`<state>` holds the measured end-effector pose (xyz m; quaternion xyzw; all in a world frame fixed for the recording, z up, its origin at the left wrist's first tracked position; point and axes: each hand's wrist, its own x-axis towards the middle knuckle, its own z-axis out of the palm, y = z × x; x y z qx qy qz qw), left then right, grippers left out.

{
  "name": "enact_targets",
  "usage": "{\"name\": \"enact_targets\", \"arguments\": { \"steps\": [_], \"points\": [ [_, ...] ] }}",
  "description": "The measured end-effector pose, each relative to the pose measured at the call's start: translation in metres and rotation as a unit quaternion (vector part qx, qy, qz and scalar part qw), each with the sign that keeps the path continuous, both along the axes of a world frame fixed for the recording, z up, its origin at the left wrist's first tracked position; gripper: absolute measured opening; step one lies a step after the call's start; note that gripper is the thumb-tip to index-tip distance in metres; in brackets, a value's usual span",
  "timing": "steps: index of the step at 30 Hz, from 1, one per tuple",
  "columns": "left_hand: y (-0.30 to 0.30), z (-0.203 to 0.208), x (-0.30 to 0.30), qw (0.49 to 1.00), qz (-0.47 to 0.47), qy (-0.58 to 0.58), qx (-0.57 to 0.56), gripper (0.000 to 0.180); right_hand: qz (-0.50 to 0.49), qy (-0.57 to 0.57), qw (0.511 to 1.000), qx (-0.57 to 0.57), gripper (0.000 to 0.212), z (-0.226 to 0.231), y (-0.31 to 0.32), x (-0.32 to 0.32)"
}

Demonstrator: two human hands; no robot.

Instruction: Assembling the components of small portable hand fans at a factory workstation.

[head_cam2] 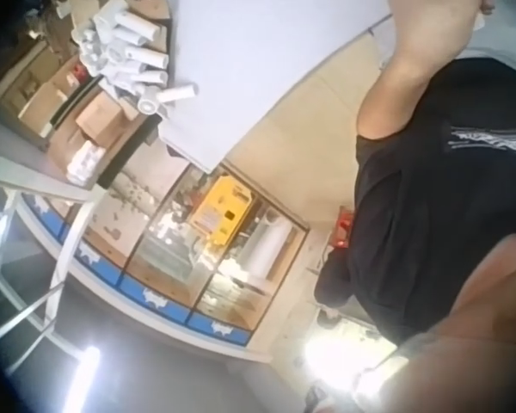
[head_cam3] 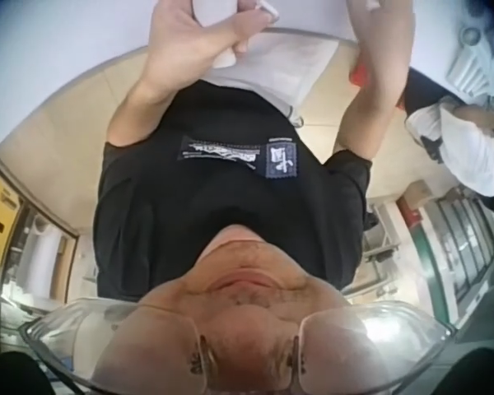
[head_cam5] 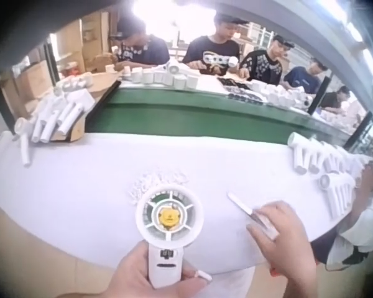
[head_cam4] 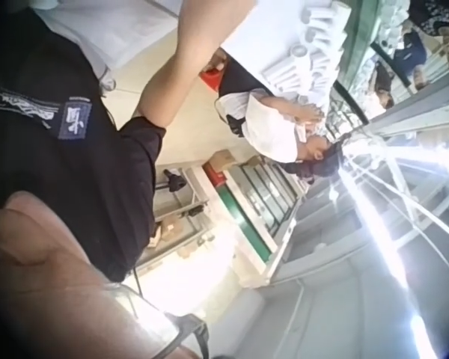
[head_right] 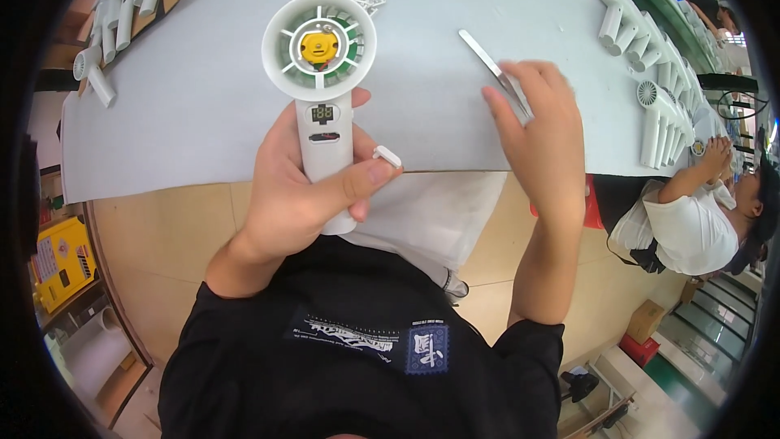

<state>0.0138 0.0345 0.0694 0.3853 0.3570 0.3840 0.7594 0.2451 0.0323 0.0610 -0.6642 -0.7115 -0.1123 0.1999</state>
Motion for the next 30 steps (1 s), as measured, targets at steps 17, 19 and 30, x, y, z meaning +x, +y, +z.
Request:
{"name": "enact_targets", "arguments": {
  "steps": [17,19,30],
  "points": [
    [0.002,0.004,0.006,0.992,-0.037,0.041,0.111,0.044,0.242,0.520,0.811,-0.114,0.017,0.029,-0.025,-0.037],
    [0.002,0.006,0.005,0.994,-0.039,0.034,0.098,0.044,0.237,0.501,0.827,-0.094,0.018,0.035,-0.029,-0.042],
    [-0.006,0.004,0.003,0.995,-0.093,0.026,0.036,0.049,0.230,0.267,0.936,0.002,0.024,0.038,-0.035,-0.068]
  ]
}}
